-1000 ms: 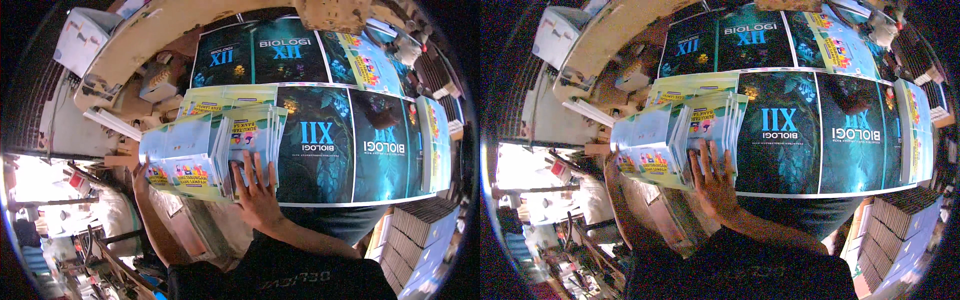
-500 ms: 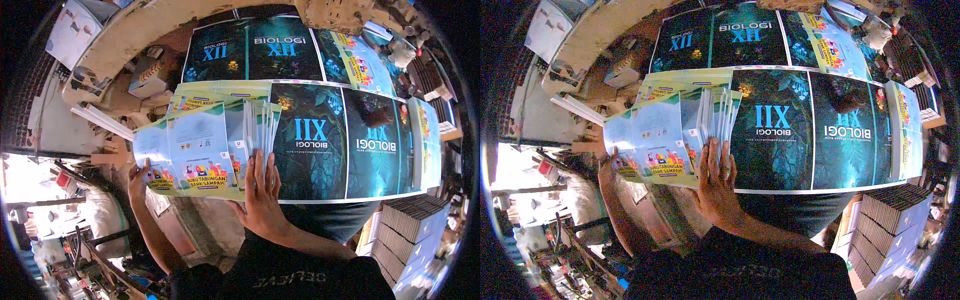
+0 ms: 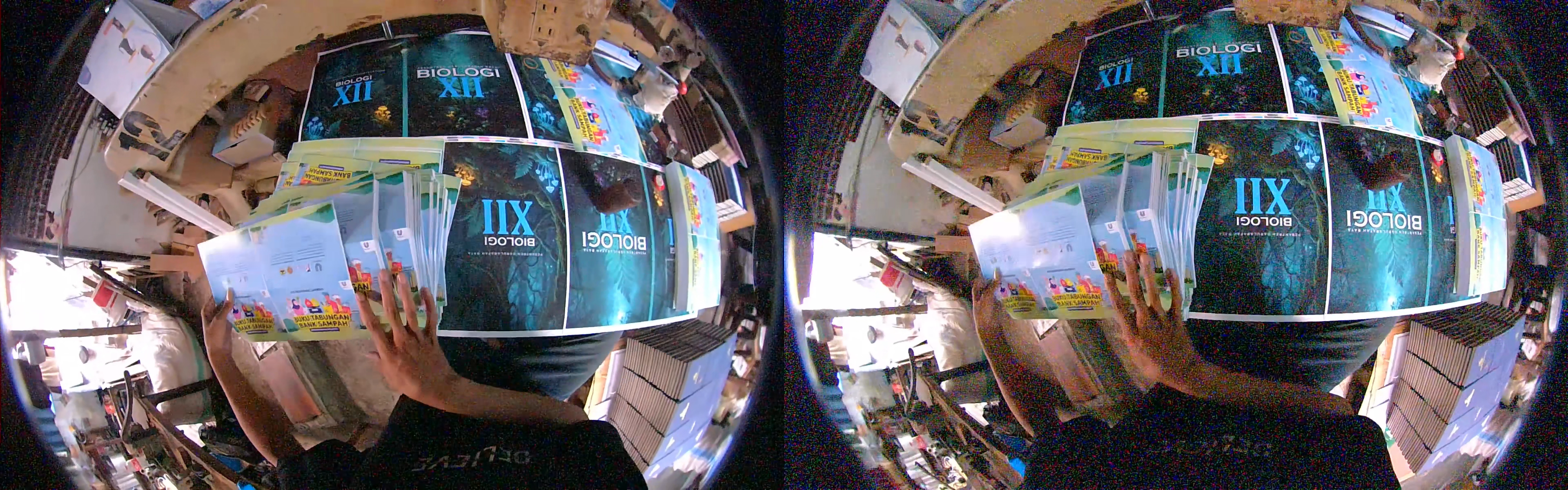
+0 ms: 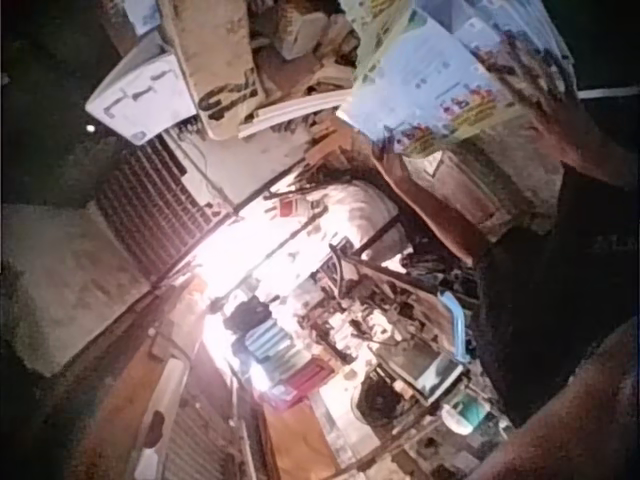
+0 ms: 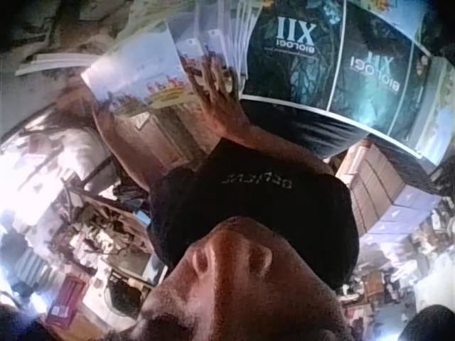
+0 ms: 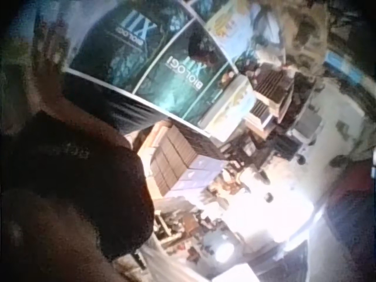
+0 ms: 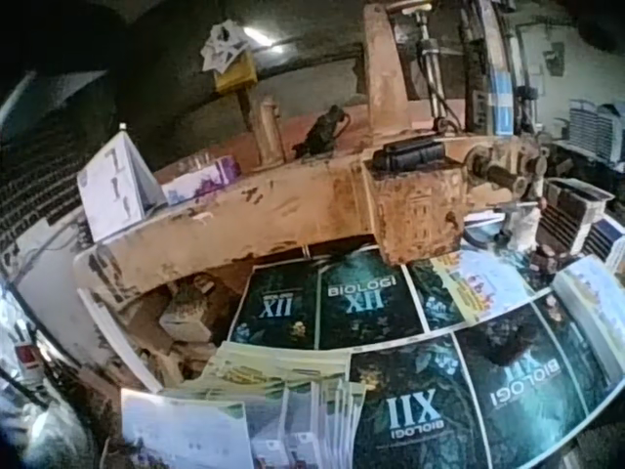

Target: The person folds printed covers and paper sheets, presses the creases using a wooden tool, and inserts the paper sheets into the covers to assemble booklets.

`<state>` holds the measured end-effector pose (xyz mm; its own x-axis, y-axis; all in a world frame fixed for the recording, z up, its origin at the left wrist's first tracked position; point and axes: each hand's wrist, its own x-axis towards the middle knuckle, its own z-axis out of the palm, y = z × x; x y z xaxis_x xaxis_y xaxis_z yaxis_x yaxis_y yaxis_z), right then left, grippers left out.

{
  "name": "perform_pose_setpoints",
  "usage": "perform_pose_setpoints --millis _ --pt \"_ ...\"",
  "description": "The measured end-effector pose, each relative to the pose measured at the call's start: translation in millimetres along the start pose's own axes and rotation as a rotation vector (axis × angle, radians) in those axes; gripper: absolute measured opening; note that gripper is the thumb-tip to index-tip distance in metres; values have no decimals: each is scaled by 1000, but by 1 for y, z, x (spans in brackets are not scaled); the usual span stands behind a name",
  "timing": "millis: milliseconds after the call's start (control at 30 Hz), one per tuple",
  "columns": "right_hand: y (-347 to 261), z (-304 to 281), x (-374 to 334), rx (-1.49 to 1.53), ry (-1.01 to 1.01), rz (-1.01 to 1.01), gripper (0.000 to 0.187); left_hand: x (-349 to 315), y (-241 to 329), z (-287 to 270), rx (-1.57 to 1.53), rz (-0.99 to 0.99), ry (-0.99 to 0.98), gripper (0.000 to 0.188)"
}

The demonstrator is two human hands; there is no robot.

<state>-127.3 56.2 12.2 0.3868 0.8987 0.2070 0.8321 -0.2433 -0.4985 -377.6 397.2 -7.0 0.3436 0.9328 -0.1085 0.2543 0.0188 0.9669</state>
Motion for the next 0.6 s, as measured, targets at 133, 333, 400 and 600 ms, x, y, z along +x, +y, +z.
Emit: perform_pose_setpoints --millis 133,333,400,600 --pt "5 -10 7 16 -6 5 110 -10 15 11 -39 -90 44 34" --pt "20 -27 11 172 104 178 111 12 2 16 62 -26 54 35" --pt "25 -20 9 147 77 156 112 14 15 41 152 -3 77 34" --pt "8 -9 14 138 -7 103 118 50 -9 -5 339 87 -142 36"
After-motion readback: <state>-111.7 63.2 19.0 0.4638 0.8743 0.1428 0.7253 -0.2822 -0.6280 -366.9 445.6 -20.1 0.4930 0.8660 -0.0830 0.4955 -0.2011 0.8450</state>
